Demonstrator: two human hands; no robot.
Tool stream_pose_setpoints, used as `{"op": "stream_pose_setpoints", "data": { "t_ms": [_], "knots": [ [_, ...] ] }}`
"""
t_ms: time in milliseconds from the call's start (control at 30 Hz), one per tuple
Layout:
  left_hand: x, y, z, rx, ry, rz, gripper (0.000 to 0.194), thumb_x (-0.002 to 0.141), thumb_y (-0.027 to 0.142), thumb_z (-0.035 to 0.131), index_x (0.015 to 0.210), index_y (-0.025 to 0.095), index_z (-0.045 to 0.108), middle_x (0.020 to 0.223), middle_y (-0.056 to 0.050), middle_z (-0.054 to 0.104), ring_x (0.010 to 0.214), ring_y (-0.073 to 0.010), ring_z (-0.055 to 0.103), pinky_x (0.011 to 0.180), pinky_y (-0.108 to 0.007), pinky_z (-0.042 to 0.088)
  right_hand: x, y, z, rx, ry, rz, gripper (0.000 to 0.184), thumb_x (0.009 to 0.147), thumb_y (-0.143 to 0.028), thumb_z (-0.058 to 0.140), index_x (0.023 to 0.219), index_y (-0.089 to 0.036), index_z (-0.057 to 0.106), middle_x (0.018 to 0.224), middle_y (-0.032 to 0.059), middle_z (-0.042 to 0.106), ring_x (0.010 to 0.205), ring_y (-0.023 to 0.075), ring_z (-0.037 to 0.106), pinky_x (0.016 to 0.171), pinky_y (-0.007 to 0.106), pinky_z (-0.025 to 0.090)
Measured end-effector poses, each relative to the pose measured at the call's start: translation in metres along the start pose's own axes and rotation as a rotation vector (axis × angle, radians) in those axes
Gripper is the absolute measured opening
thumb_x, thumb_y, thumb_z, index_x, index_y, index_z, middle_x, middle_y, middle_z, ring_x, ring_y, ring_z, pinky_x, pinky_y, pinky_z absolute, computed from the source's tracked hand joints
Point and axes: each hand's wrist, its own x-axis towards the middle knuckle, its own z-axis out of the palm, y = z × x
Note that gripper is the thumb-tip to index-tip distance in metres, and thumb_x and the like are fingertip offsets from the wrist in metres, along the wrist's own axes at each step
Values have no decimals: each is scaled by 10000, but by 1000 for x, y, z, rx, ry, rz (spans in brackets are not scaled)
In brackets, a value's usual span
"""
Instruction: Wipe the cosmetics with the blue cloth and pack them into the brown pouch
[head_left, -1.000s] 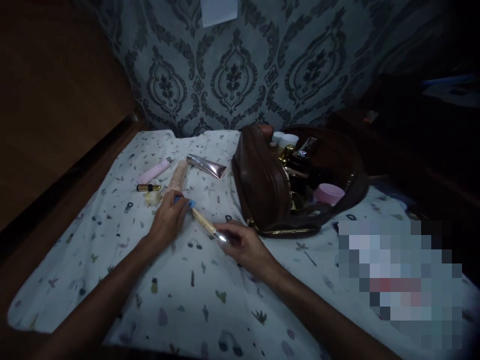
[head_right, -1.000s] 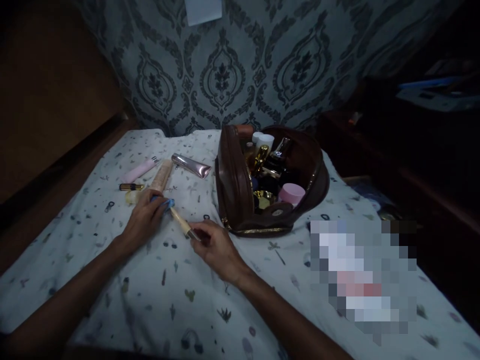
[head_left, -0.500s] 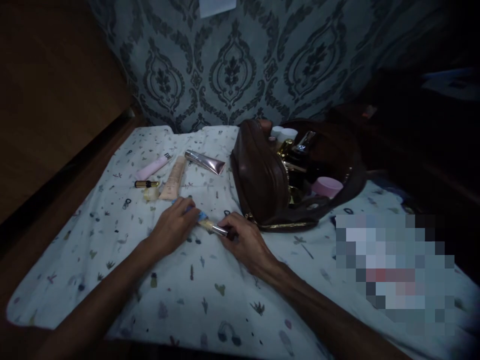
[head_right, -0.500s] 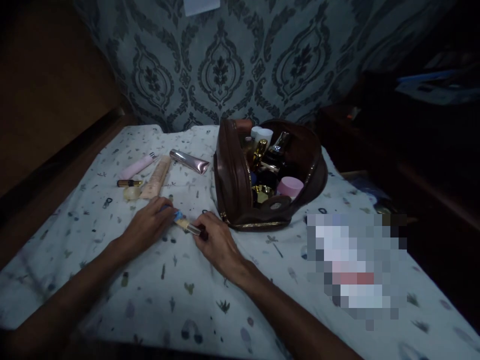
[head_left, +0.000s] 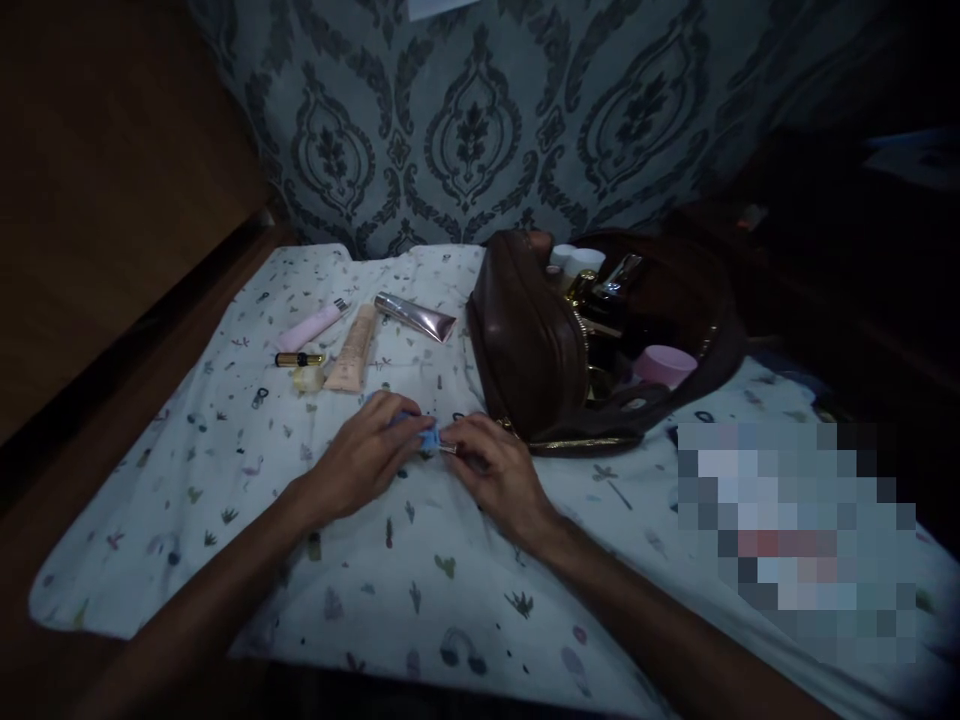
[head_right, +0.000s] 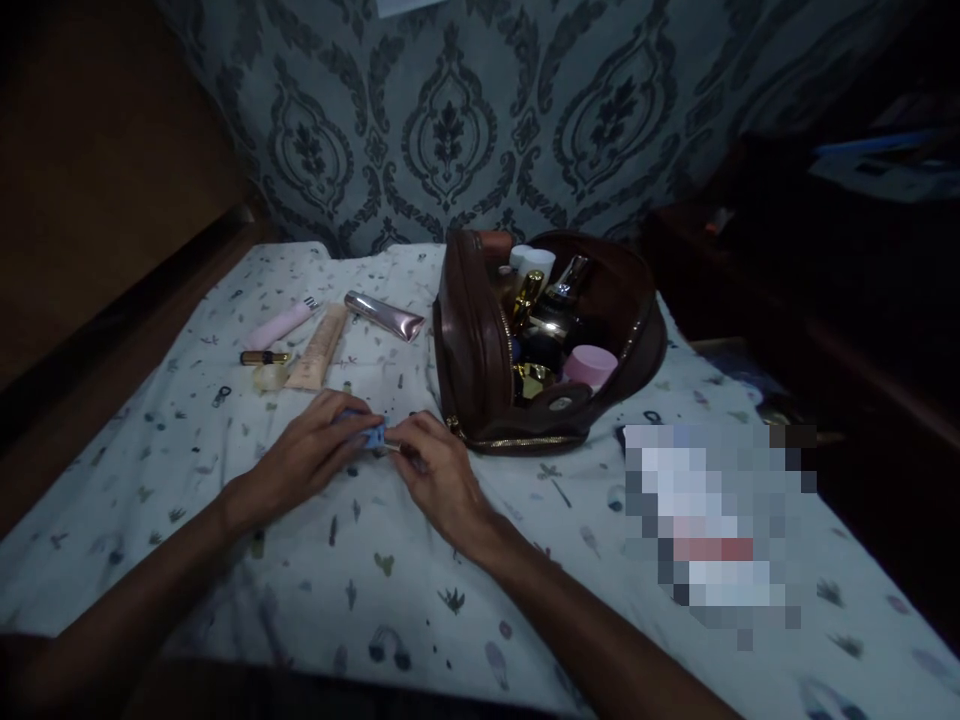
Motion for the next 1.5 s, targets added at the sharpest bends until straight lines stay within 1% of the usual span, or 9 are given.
{"op": "stream_pose_setpoints", "data": {
  "t_ms": [133,567,833,967,1067,1133,1233,1367,1500],
  "knots": [
    [0,-3,-7,-45,-123,-13,313,1031,266,399,1248,197,613,1086,-109,615,1007,-235,548,854,-379,500,-1,-1,0,38,-9,-5,165,859,-234,665,982,-261,771,917,57,676,823,206,647,752,346,538],
    [-17,-67,-49,-331,-448,-264,317,981,425,478,1139,216,657,1095,-79,646,1024,-233,616,920,-353,496,2,-5,2,91,57,37,130,855,-296,701,940,-281,797,885,44,668,850,204,634,753,342,531],
    [-18,-72,-44,-390,-356,-434,336,945,494,504,1011,210,671,949,-34,658,821,-201,614,703,-276,494,3,-7,0,185,120,256,239,818,-407,707,917,-192,738,750,31,665,640,160,575,583,283,463],
    [-12,-56,-40,-168,-94,-361,346,990,458,435,1005,185,648,954,-59,643,892,-223,605,799,-327,487,2,-11,1,201,131,321,296,831,-476,675,857,-182,680,606,-7,592,529,134,523,513,261,422],
    [-7,-29,-28,63,111,-210,315,1024,354,398,1144,164,619,1022,-93,632,968,-235,588,852,-357,479,3,-14,2,198,114,349,348,821,-536,675,794,-190,641,550,-20,567,472,122,486,473,252,392],
    [-5,-10,-16,171,86,-40,310,1034,310,391,1239,165,573,1086,-106,629,994,-237,579,829,-354,485,3,-15,3,190,94,347,385,815,-573,672,751,-197,619,537,-20,566,461,121,480,461,249,384],
    [-5,5,0,362,-81,123,315,1031,270,400,1308,166,509,1124,-113,632,1004,-261,565,788,-370,488,2,-14,3,182,81,344,423,825,-605,651,704,-205,587,518,-25,551,443,114,465,441,242,369],
    [-9,-7,2,511,-204,-2,211,999,197,451,1173,158,562,1085,-116,635,996,-283,557,769,-390,485,2,-15,3,213,128,359,442,853,-603,622,676,-203,555,495,-36,514,431,99,441,411,221,331],
    [-10,-22,-11,446,-236,-140,98,972,191,494,1023,181,577,996,-84,629,928,-263,564,646,-343,444,5,-16,1,345,153,338,412,822,-583,670,739,-187,593,525,-36,546,444,96,461,428,217,382]
  ]
}}
